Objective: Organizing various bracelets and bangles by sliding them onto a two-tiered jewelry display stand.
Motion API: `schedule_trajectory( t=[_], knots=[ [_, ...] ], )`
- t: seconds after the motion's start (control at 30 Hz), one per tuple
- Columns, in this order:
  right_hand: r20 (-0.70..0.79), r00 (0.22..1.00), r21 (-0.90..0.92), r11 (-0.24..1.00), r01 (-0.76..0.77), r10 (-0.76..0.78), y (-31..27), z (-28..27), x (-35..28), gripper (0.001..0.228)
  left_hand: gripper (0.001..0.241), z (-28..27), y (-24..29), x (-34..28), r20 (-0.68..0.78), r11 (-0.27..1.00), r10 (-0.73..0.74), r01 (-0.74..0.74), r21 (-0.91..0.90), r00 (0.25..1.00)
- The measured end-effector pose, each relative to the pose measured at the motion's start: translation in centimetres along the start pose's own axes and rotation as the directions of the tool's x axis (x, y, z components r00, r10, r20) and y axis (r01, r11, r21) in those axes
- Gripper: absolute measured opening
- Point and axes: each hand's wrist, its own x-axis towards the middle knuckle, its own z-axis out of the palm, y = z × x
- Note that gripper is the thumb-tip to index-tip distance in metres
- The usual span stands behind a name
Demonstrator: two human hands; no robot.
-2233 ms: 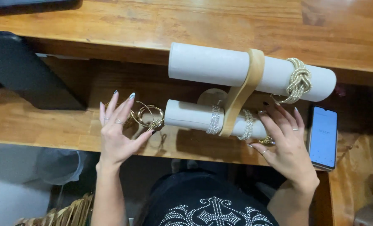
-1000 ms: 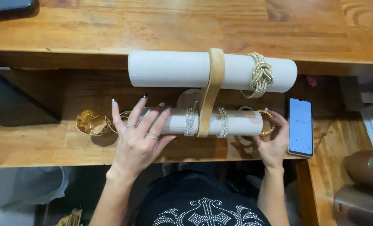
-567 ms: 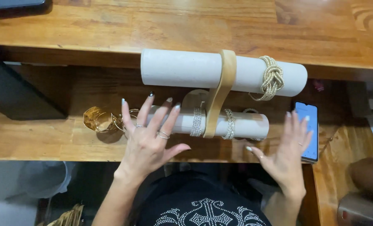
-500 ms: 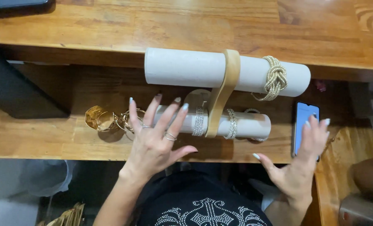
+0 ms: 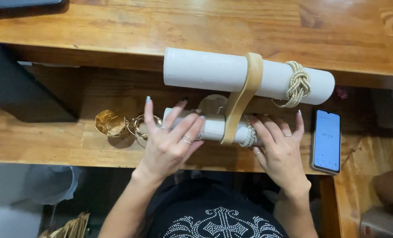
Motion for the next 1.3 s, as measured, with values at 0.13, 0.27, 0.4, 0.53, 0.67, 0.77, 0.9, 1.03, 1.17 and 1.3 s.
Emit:
schedule_trajectory(
  t=[0.13,0.27,0.4,0.53,0.67,0.77,0.9,1.03,1.17,1.3],
  knots=[
    [0.005,1.000,-0.003,1.000,0.009,-0.009,0.2,-0.2,0.2,0.069,0.041,-1.7,-2.5,-1.9,-0.019,0.997,-0.052,0.051,-0.064,0.998],
    [-0.004,1.000,0.011,1.000,0.016,-0.016,0.3,0.2,0.0,0.068,0.051,-1.9,-4.9,-5.6,-0.115,0.985,-0.162,0.154,-0.080,0.980],
    [0.033,0.999,0.026,1.000,0.009,-0.010,0.4,0.1,-0.1,0.072,0.063,0.5,-6.2,-9.5,-0.083,0.917,-0.381,0.364,-0.164,0.921],
    [0.024,1.000,-0.033,0.999,0.017,-0.016,-0.1,-0.1,0.3,0.081,0.064,3.0,-6.6,-11.3,-0.105,0.897,-0.434,0.419,-0.140,0.895],
    [-0.026,1.000,-0.082,0.996,0.016,-0.018,-0.7,-0.2,0.8,0.079,0.061,2.8,-6.6,-11.1,-0.072,0.880,-0.464,0.469,0.075,0.883],
    [-0.041,0.999,0.003,1.000,0.016,-0.016,-1.2,-0.7,1.2,0.073,0.107,2.8,-6.4,-11.4,-0.054,0.864,-0.482,0.485,0.134,0.875],
    [-0.092,0.993,0.002,0.997,0.072,-0.071,-0.9,0.1,1.3,0.070,0.117,1.3,-3.8,-8.2,-0.043,0.883,-0.469,0.469,-0.016,0.882],
    [-0.070,0.994,0.024,0.996,0.089,-0.087,-0.9,-0.1,1.6,0.063,0.096,1.4,-1.8,-4.9,-0.005,0.956,-0.275,0.273,-0.104,0.961],
    [-0.045,0.997,0.063,0.996,0.058,-0.055,-0.4,-0.7,1.2,0.064,0.050,1.1,-2.2,-3.4,-0.053,0.962,-0.221,0.209,-0.177,0.974],
    [-0.037,0.999,0.072,0.997,-0.022,0.025,1.9,-0.9,-0.5,0.060,0.045,0.9,-2.4,-3.6,-0.056,0.959,-0.229,0.215,-0.184,0.972]
  ],
)
